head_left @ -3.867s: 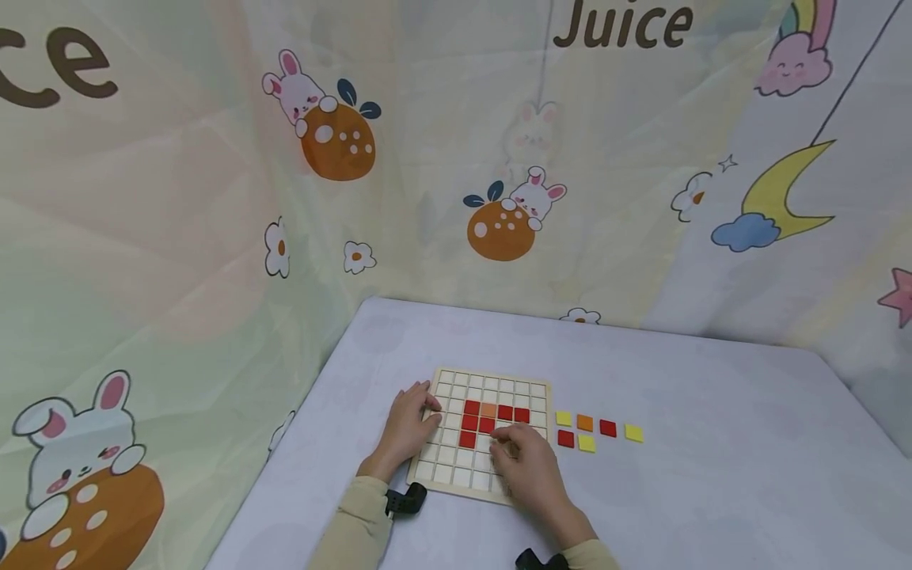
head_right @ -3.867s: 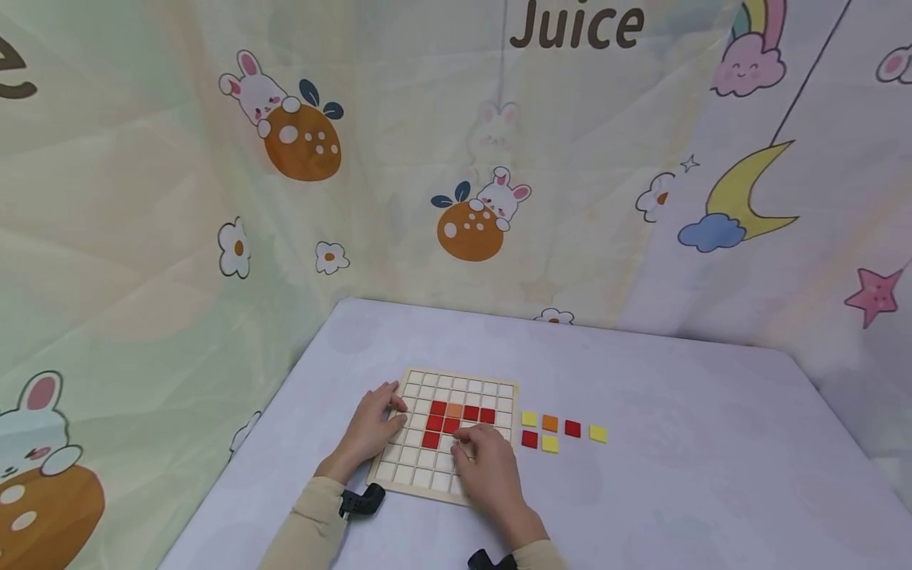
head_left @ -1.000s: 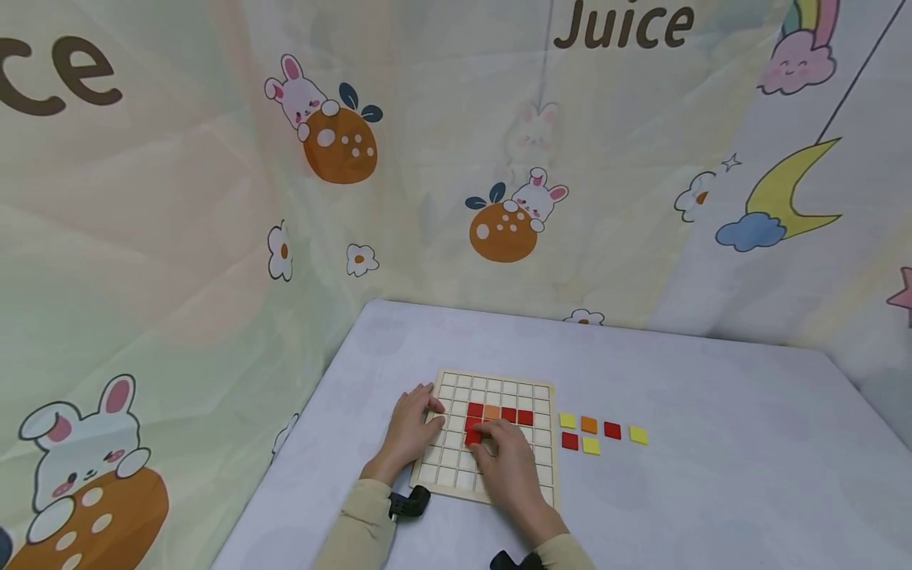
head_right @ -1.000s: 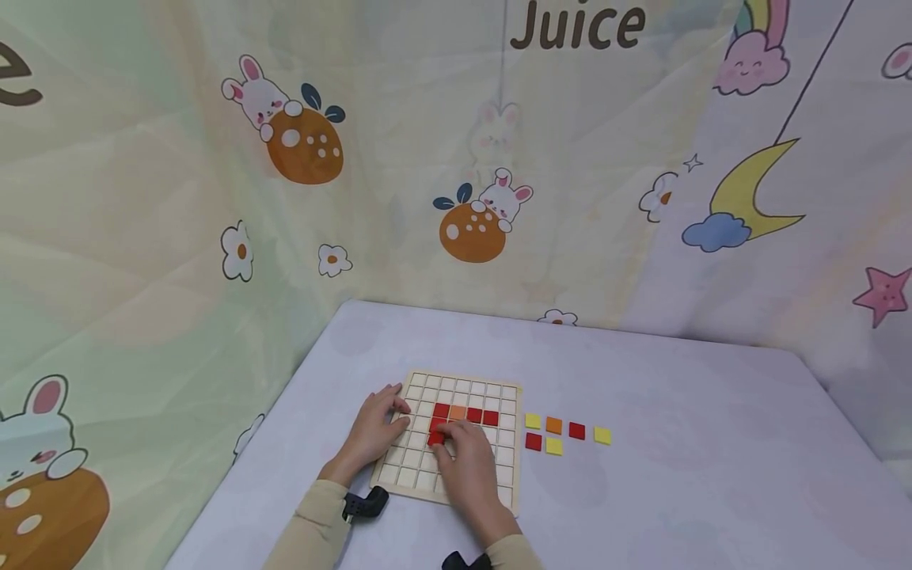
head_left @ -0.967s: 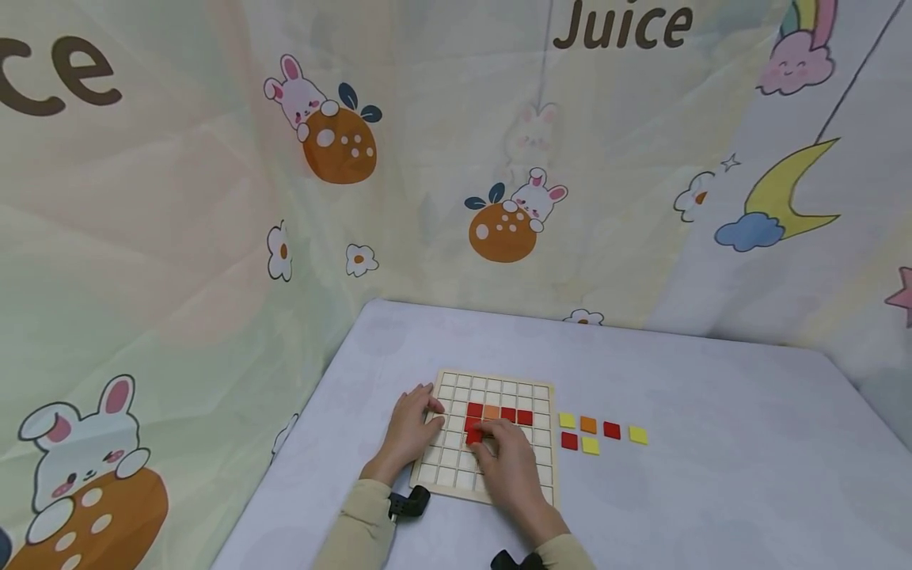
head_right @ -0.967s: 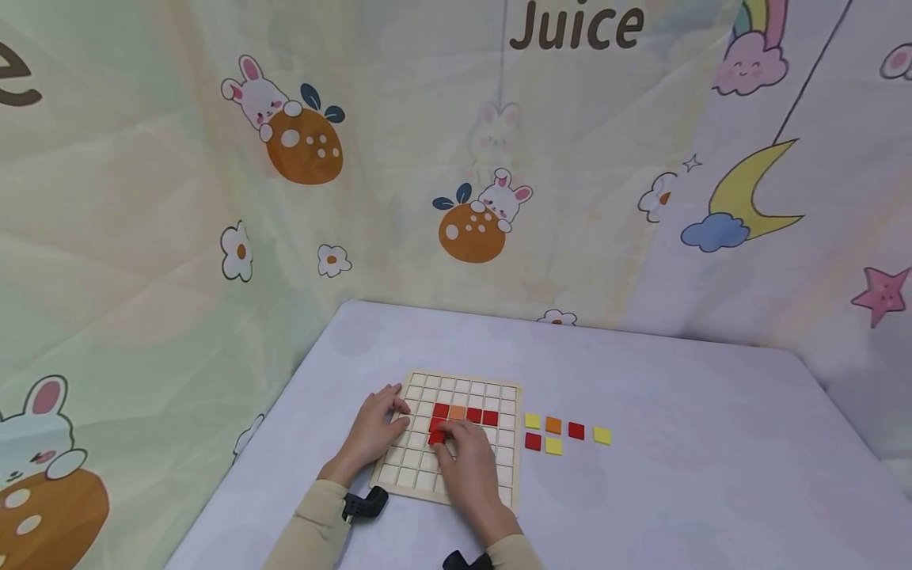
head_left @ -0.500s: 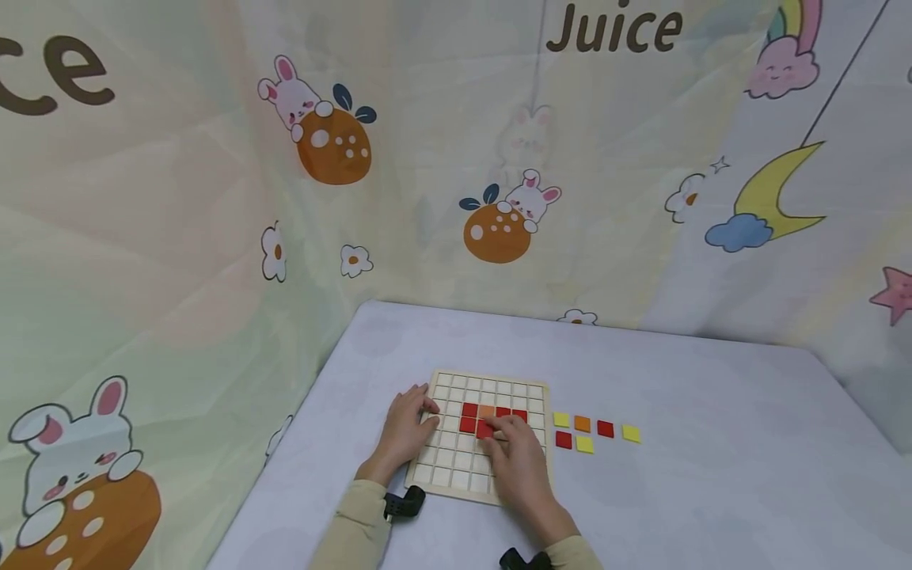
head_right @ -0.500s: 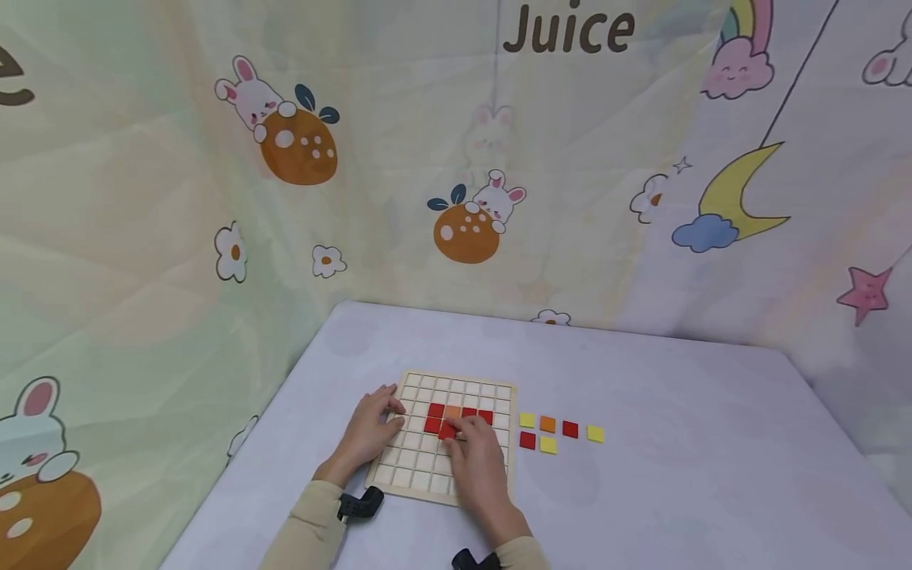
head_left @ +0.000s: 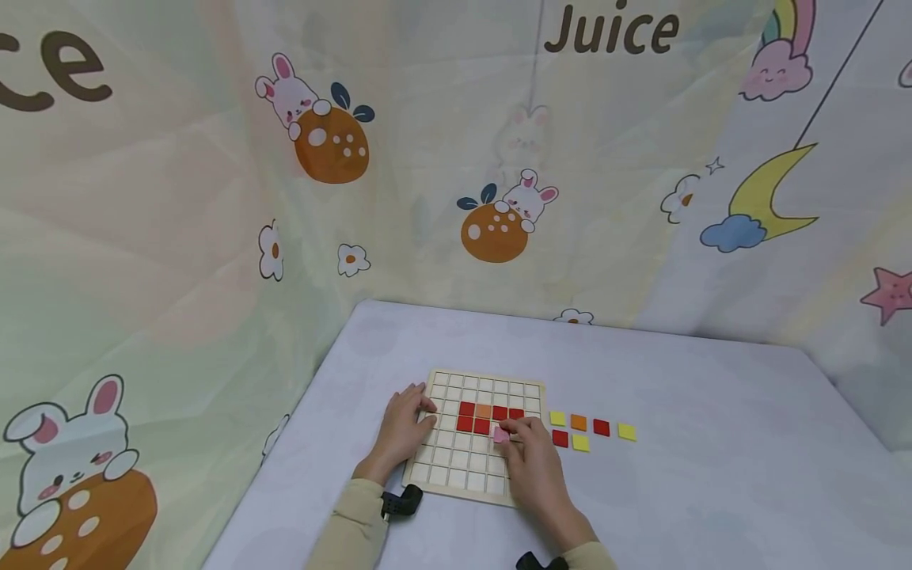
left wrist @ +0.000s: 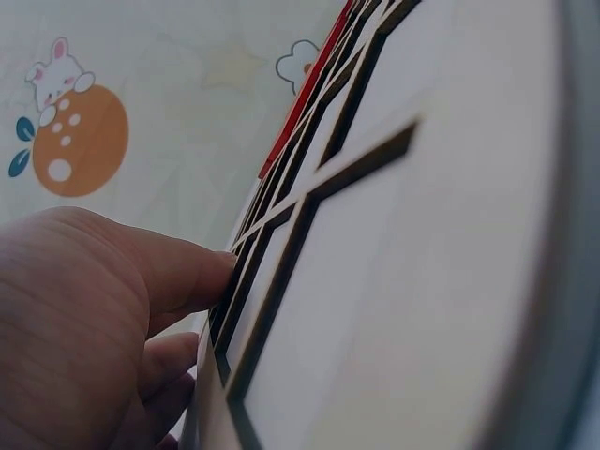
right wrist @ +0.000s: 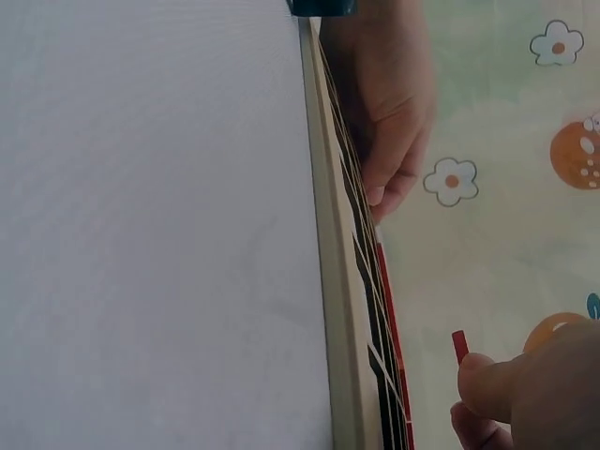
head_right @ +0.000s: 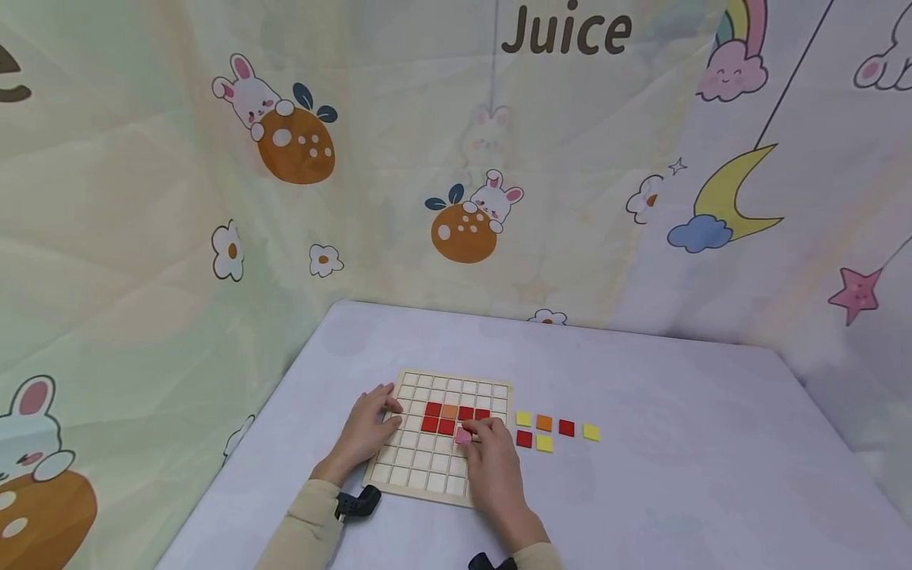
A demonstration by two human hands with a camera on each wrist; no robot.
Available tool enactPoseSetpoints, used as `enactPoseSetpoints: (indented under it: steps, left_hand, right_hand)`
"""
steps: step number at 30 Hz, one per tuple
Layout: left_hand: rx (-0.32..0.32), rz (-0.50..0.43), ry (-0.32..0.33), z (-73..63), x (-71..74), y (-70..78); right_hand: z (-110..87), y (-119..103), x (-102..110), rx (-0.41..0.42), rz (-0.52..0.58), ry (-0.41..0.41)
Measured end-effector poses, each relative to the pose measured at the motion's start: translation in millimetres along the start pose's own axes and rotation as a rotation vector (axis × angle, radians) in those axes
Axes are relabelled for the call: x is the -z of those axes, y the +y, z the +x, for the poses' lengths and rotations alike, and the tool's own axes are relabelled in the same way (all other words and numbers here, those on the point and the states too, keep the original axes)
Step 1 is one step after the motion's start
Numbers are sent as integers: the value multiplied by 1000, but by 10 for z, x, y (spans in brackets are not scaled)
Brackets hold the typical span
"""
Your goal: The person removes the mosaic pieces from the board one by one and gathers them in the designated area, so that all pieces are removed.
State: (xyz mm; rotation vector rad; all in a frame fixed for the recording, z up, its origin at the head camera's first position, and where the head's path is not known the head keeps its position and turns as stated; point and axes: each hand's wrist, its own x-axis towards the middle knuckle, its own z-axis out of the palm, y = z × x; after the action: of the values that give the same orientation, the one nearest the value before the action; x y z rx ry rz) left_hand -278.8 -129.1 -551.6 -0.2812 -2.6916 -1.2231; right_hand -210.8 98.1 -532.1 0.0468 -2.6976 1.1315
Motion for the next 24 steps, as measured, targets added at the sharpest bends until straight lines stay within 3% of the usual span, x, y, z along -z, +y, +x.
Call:
enactPoseSetpoints:
  steps: [13, 24]
  left_hand:
    - [5, 1, -11, 8, 4, 12]
    - [5, 6, -4, 3, 2, 25]
  right_hand:
    - [-67, 148, 232, -64, -49, 4]
    - [-15, 350, 343, -113, -22, 19]
